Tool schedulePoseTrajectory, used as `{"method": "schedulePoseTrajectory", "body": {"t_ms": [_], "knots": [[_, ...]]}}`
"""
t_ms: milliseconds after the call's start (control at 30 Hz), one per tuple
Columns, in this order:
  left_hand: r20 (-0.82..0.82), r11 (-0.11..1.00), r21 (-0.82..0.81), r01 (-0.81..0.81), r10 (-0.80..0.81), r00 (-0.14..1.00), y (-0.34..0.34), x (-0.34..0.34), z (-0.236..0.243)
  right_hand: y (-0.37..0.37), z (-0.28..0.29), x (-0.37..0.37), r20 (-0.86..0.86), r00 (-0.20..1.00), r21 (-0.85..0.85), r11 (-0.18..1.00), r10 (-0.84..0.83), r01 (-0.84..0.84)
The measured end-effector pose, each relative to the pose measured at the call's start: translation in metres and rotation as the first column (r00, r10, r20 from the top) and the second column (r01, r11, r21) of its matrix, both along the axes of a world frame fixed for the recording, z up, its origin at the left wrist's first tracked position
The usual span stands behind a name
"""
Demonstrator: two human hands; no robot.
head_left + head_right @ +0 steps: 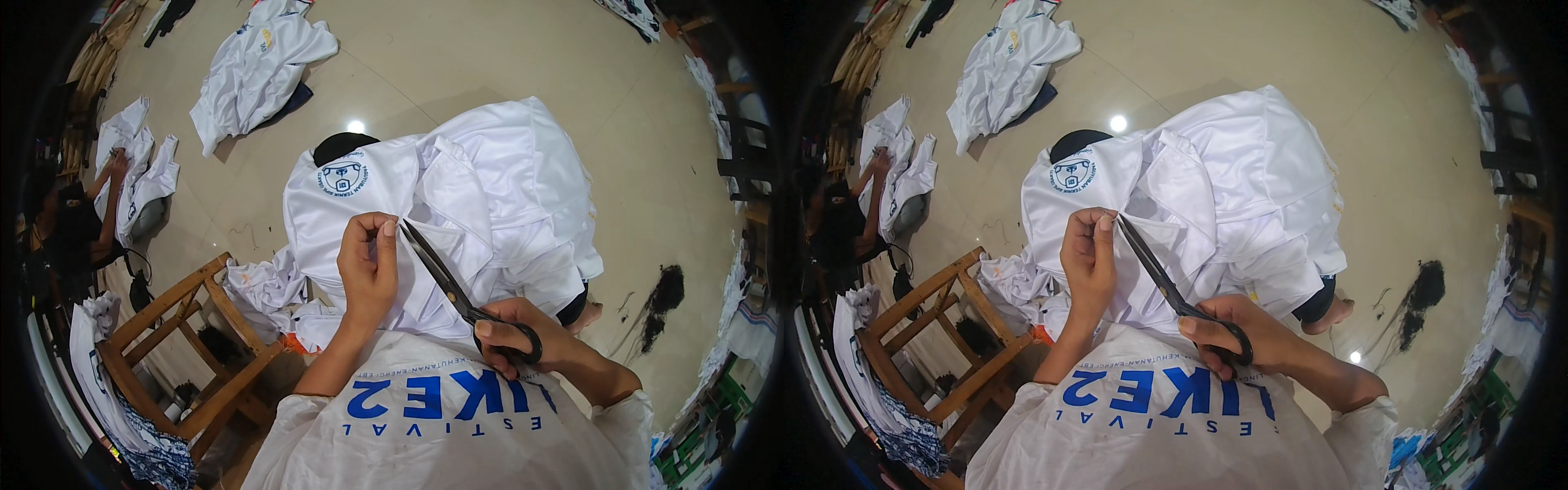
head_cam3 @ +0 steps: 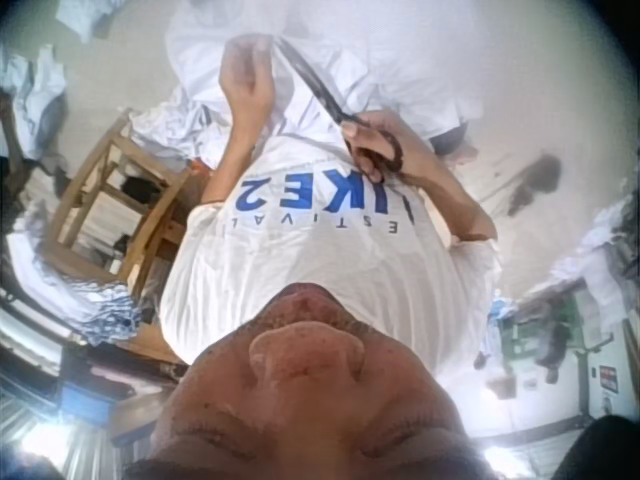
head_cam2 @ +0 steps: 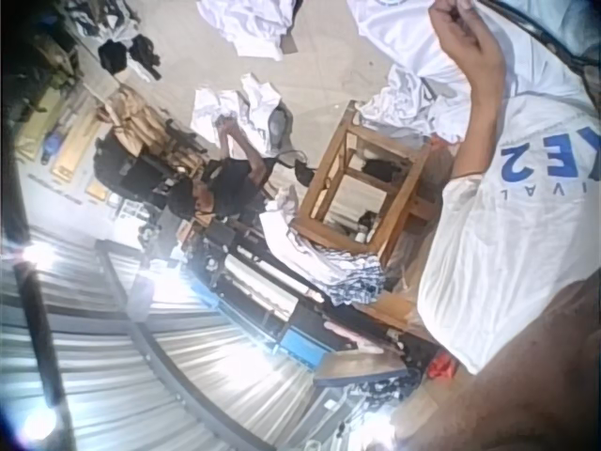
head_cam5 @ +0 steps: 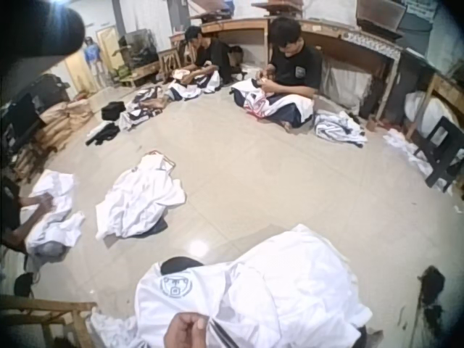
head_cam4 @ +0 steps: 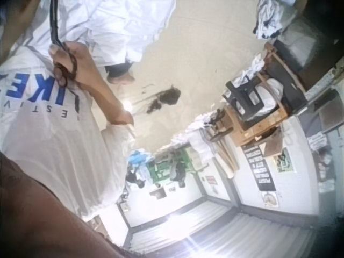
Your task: The person uses scissors to cut the seams and edges of a white shirt laid out on their lap. They repeatedly snip threads and trim the fabric around the collar and placket area.
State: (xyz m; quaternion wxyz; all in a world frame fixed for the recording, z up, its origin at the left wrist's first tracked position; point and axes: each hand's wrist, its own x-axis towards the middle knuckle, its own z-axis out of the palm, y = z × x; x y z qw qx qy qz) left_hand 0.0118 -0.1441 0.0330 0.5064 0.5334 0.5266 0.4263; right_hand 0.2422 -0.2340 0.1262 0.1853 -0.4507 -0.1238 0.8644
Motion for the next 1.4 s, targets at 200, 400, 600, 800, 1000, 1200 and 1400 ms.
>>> {"method": "schedulePoseTrajectory", "body": {"t_ms": [200, 400, 600, 800, 1000, 1200, 1400], "knots": [[-0.018, 0.999, 0.036, -0.004, 0.004, 1.000, -0.002, 0.000, -0.006, 0.003, 0.004, -0.001, 0.000, 0.999, -0.029, 0.999, 0.033, -0.033], [-0.045, 0.997, 0.069, 0.028, -0.025, 0.999, -0.002, -0.001, -0.005, 0.006, 0.006, -0.005, 0.025, 0.999, -0.049, 0.998, 0.033, -0.032], [-0.275, 0.964, 0.223, 0.144, -0.079, 0.958, -0.001, 0.000, -0.003, 0.009, 0.008, -0.007, 0.065, 0.998, -0.093, 0.995, 0.024, -0.017], [-0.284, 0.958, 0.252, 0.136, -0.061, 0.957, -0.001, -0.003, -0.002, 0.006, 0.004, -0.009, 0.110, 0.994, -0.113, 0.993, 0.023, -0.010], [-0.561, 0.852, 0.213, -0.479, 0.508, 0.653, 0.038, -0.166, -0.023, 0.010, 0.013, 0.011, 0.108, 0.959, 0.012, 0.965, -0.263, 0.263], [-0.713, 0.922, 0.222, -0.317, 0.376, 0.592, 0.043, -0.217, 0.000, 0.042, -0.015, -0.001, 0.352, 0.809, 0.458, 0.840, -0.470, 0.289], [-0.494, 0.966, 0.111, 0.232, -0.149, 0.857, 0.044, -0.039, 0.033, 0.086, -0.082, -0.037, 0.361, 0.755, 0.686, 0.704, -0.548, 0.183]]}}
